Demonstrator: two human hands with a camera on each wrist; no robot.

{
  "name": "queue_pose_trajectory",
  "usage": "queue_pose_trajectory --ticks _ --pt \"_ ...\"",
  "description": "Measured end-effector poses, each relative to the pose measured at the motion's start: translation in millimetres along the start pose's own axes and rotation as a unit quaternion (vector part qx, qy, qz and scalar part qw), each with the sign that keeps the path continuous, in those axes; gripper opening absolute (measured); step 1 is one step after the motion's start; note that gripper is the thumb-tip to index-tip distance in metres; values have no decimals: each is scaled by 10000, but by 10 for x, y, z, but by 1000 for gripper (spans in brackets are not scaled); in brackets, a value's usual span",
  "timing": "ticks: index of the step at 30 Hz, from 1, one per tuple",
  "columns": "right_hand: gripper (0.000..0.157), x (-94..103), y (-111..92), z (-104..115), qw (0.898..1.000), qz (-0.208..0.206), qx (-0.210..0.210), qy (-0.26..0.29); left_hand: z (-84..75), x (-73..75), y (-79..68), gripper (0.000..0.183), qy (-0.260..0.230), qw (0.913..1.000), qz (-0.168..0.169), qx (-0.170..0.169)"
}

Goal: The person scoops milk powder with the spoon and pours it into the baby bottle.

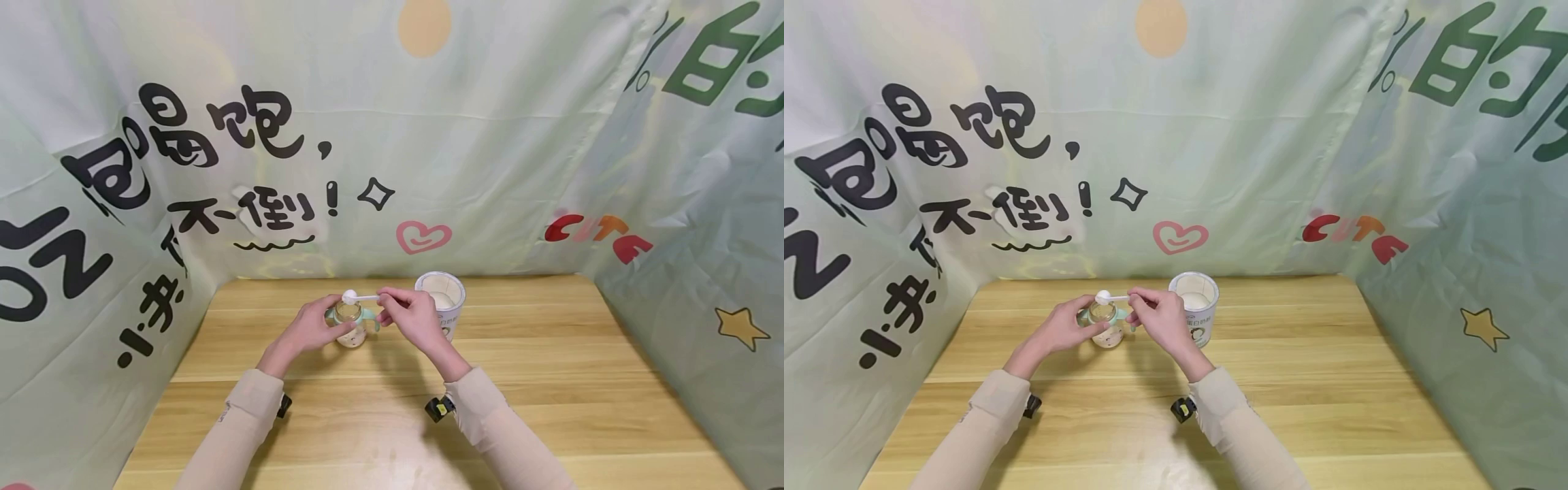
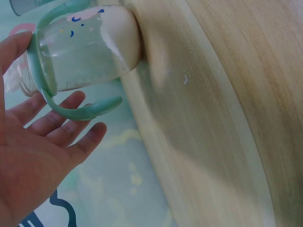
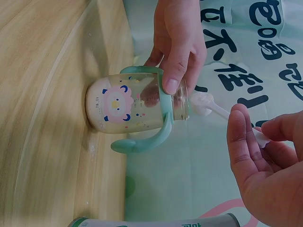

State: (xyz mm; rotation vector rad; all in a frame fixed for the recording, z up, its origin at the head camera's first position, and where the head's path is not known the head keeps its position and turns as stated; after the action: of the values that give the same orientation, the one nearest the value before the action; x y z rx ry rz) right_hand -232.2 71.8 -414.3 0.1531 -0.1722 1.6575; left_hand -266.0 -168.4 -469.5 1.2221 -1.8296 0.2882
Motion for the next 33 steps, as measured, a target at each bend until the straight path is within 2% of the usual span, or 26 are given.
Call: queue_pose_trajectory --ticks 23,33 --pt "19 8 -18 -38 9998 -1 -101 -171 -17 5 -1 70 -98 9999 19 83" --pt "20 -8 -19 -57 9996 0 18 -281 4 -2 0 70 -109 9999 27 71"
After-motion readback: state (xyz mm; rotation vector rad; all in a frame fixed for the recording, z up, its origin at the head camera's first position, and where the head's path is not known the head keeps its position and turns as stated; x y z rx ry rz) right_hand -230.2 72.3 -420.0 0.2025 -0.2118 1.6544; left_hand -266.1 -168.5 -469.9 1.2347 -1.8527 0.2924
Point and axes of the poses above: each hand's wrist, its own y-axis towards the middle knuckle, its own x-axis out of the back of the hand, z = x × y, the point moved 1 cm from there along y, towards the middle knuckle, and after that the axes turned 12 degrees about -x, right-handed, at the moved point
